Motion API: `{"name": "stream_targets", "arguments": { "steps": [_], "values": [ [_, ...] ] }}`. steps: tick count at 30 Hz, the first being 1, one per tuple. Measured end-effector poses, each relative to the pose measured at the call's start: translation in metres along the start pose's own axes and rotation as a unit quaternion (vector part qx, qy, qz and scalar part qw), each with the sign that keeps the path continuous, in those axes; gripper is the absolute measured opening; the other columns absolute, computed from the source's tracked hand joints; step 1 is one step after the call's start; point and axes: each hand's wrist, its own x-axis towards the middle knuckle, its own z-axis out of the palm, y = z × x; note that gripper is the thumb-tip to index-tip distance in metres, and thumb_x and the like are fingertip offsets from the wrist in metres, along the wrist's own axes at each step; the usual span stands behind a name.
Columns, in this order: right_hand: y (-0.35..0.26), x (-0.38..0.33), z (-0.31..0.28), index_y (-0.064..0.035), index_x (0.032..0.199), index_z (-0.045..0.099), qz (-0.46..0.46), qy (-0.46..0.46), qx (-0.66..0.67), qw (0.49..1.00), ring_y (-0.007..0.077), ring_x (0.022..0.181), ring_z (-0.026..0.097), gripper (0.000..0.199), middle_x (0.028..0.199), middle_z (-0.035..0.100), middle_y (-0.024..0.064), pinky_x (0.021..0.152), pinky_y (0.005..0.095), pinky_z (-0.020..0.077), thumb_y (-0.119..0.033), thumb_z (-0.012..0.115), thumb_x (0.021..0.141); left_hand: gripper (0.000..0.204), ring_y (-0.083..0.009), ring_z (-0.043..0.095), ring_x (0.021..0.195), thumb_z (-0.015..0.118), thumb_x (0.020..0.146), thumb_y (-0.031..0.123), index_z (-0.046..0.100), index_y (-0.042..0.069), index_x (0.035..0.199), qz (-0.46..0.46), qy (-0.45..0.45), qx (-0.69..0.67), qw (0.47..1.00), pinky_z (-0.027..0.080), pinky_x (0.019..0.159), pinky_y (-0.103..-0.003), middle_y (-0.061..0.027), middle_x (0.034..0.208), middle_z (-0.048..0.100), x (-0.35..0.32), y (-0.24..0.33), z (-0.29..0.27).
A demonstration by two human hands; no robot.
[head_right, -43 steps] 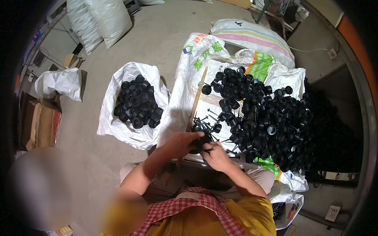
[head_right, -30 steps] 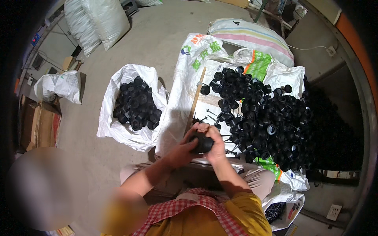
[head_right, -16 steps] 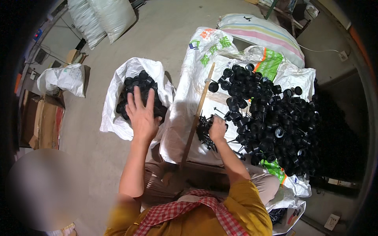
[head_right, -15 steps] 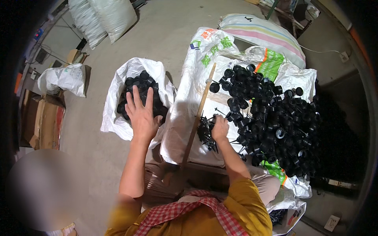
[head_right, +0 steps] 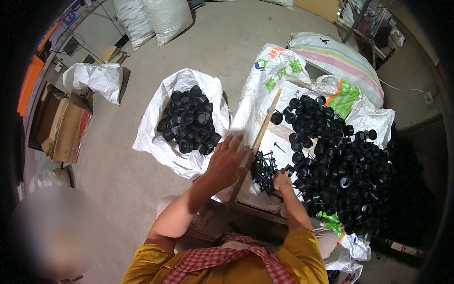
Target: The person sits on the floor and repeatedly picks up black plastic caps and pins, inserts the pins into the caps, and places the assembled units into a white sack. The person handles the parts one at a time and maintains a steady rhythm throughout the clip.
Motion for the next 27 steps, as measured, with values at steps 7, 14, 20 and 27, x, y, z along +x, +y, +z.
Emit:
{"name": "stream_targets", "arguments": {
  "steps": [7, 14, 20, 27],
  "values": [
    [0.006, -0.029, 0.055, -0.0265, 0.137, 0.041, 0.112, 0.162, 0.152, 0.968, 0.0437, 0.102, 0.056, 0.065, 0.125, 0.041, 0.0269, 0.088, 0.0493, 0.0465, -0.013, 0.06, 0.077, 0.059, -0.0402, 0.037, 0.129, 0.073, 0.074, 0.022, 0.049, 0.009, 0.126, 0.006, -0.088, -0.013, 0.996, 0.032, 0.105, -0.049, -0.0161, 0.14, 0.042, -0.006, 0.016, 0.015],
    [-0.028, -0.074, 0.033, 0.0009, 0.137, 0.035, -0.074, 0.296, 0.542, 0.783, 0.0201, 0.104, 0.051, 0.058, 0.123, 0.047, 0.0107, 0.089, 0.0316, 0.044, 0.001, 0.054, 0.082, 0.065, -0.0392, 0.046, 0.121, 0.072, 0.076, 0.029, 0.045, 0.006, 0.131, -0.003, -0.082, -0.126, 0.989, 0.04, 0.099, -0.044, -0.0158, 0.133, 0.047, -0.011, 0.031, 0.054],
    [-0.092, -0.178, -0.042, 0.0005, 0.13, 0.047, -0.231, 0.295, 0.69, 0.619, 0.0176, 0.096, 0.055, 0.037, 0.106, 0.056, 0.0078, 0.086, 0.0256, 0.0439, -0.012, 0.051, 0.096, 0.048, -0.0199, 0.063, 0.09, 0.066, 0.079, 0.017, 0.054, 0.0, 0.121, -0.026, -0.059, -0.437, 0.897, 0.049, 0.081, -0.032, -0.0138, 0.098, 0.066, -0.001, 0.036, 0.055],
    [-0.052, -0.216, -0.07, 0.0012, 0.119, 0.05, -0.355, 0.486, 0.207, 0.771, 0.0357, 0.123, 0.045, 0.043, 0.12, 0.056, 0.0166, 0.106, 0.0435, 0.0282, -0.004, 0.063, 0.078, 0.033, -0.0123, 0.059, 0.084, 0.057, 0.072, -0.003, 0.064, 0.0, 0.104, -0.054, -0.248, -0.539, 0.803, 0.048, 0.077, -0.025, -0.0065, 0.093, 0.065, 0.001, 0.014, 0.032]
  ]
}}
